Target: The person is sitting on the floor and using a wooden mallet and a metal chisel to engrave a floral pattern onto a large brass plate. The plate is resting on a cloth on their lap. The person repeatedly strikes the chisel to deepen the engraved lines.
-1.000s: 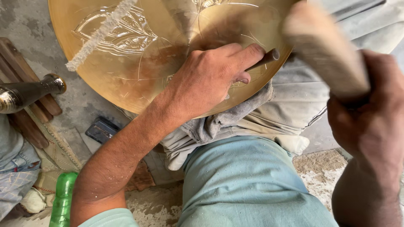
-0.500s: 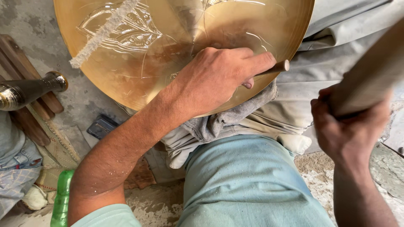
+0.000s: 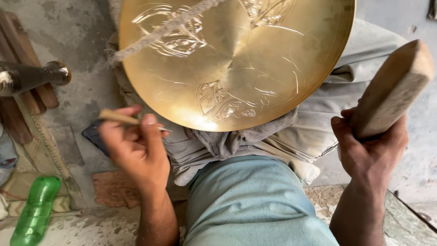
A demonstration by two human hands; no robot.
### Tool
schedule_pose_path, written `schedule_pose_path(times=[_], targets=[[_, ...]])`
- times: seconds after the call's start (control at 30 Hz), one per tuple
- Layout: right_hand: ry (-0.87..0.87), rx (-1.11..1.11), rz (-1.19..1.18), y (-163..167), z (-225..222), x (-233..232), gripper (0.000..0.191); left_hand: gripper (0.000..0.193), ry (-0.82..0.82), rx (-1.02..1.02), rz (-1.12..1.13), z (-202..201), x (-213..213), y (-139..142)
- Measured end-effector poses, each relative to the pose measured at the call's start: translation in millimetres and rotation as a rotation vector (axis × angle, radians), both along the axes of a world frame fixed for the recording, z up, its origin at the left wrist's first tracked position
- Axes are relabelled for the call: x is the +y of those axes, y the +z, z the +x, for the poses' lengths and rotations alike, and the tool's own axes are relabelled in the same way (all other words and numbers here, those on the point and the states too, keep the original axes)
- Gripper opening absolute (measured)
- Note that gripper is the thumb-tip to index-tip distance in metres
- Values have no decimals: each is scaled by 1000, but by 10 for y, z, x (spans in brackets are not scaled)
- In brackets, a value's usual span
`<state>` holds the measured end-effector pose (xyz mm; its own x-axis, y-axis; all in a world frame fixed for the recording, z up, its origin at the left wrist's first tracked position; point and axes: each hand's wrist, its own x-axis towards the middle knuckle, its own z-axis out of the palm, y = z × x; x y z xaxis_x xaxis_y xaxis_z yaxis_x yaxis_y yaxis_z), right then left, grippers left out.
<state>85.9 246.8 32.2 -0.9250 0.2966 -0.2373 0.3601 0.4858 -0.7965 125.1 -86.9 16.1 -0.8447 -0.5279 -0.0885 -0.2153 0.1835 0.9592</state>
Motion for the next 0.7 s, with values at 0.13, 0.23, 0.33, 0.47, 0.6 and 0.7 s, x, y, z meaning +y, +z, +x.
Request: schedule_pose_path(times=[0.13,0.23,0.33,0.47,0.6,0.7], targets=[[10,17,-3,125,-80,-3,45,18,-135,-107,-62,106,-12,-140],[41,46,-1,156,-122,17,46,19,-91,-38,-192,-78,-24,-101],[87,18,42,180,-161,39,47,24,-107,47,-341,-328,-159,67],[95,40,51,195,-239,69,49,25,-63,30,-604,-348,-211,345],[110,24,78,217,-344,91,46,20,-49,119,-170,-294,47,354],[208,52,63,298,-421,71,47,17,-158,103,111,-351,393,175]])
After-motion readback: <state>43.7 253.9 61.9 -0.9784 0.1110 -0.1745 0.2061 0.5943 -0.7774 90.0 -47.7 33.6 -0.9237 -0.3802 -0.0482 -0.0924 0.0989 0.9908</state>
